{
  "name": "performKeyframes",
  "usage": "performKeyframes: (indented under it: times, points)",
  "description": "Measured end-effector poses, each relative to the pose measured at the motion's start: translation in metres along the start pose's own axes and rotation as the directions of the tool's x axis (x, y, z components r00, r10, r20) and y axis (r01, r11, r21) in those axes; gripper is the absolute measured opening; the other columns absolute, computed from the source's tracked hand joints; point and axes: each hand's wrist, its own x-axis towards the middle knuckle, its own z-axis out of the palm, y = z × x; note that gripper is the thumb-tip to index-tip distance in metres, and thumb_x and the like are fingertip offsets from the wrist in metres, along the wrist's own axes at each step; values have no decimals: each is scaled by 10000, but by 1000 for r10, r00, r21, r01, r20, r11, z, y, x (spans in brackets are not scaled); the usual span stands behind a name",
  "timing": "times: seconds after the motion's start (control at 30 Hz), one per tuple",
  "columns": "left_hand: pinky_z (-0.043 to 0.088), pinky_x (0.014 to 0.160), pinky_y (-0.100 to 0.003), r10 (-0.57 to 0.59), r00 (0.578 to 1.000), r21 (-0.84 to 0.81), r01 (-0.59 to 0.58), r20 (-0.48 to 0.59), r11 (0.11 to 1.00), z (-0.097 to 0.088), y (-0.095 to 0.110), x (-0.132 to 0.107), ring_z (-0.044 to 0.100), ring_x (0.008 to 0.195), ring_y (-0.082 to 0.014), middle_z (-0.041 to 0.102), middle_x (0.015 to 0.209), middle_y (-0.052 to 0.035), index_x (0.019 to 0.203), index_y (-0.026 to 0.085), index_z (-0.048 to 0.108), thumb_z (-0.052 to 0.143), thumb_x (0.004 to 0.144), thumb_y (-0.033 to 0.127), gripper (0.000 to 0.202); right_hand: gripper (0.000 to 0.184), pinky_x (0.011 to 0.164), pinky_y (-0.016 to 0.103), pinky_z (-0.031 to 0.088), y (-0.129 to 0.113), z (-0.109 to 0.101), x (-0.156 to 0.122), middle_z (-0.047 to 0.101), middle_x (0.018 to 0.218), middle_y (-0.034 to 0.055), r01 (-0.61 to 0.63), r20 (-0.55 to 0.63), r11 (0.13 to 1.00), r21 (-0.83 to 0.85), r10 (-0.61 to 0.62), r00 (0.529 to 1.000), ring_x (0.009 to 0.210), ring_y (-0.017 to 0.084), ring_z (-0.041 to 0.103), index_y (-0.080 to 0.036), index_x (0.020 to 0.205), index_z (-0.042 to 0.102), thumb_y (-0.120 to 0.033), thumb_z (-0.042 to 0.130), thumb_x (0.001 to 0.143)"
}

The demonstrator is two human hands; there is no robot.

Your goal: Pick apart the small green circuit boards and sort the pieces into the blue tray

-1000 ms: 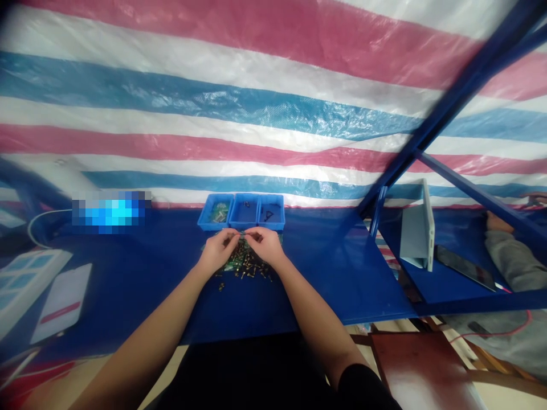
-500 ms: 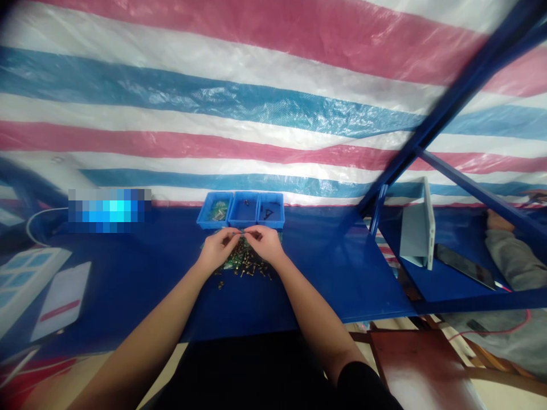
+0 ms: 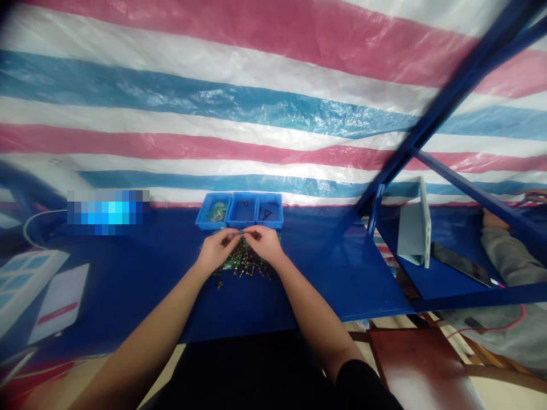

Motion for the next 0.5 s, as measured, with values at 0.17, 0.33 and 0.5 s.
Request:
performKeyframes:
  times: [0.17,0.33,0.5]
  points:
    - [462,624,-241,4,1000,13,-4,6,1000,-1,1,0,579,605,-135,626,684,12,1002,219,660,491,926,448,294,192,630,281,526,0,2,0,745,871,39,-10,-3,1000,4,10,1000,691,168,664,-210,944,739,-309,640,813]
    - [462,625,-244,-15,1000,27,15,12,1000,-2,1,0,608,624,-145,672,743,-6,979,218,652,475,933,465,307,199,638,282,528,2,2,-1,746,882,36,-5,7,1000,0,5,1000,710,173,670,-213,961,736,-314,643,816]
    - [470,636,-243,-29,1000,9,29,-9,1000,-1,1,0,599,633,-140,664,750,-4,1022,221,659,489,927,463,310,197,637,280,528,3,2,-1,744,871,38,2,4,1000,7,-2,1000,696,167,663,-212,954,738,-316,636,821]
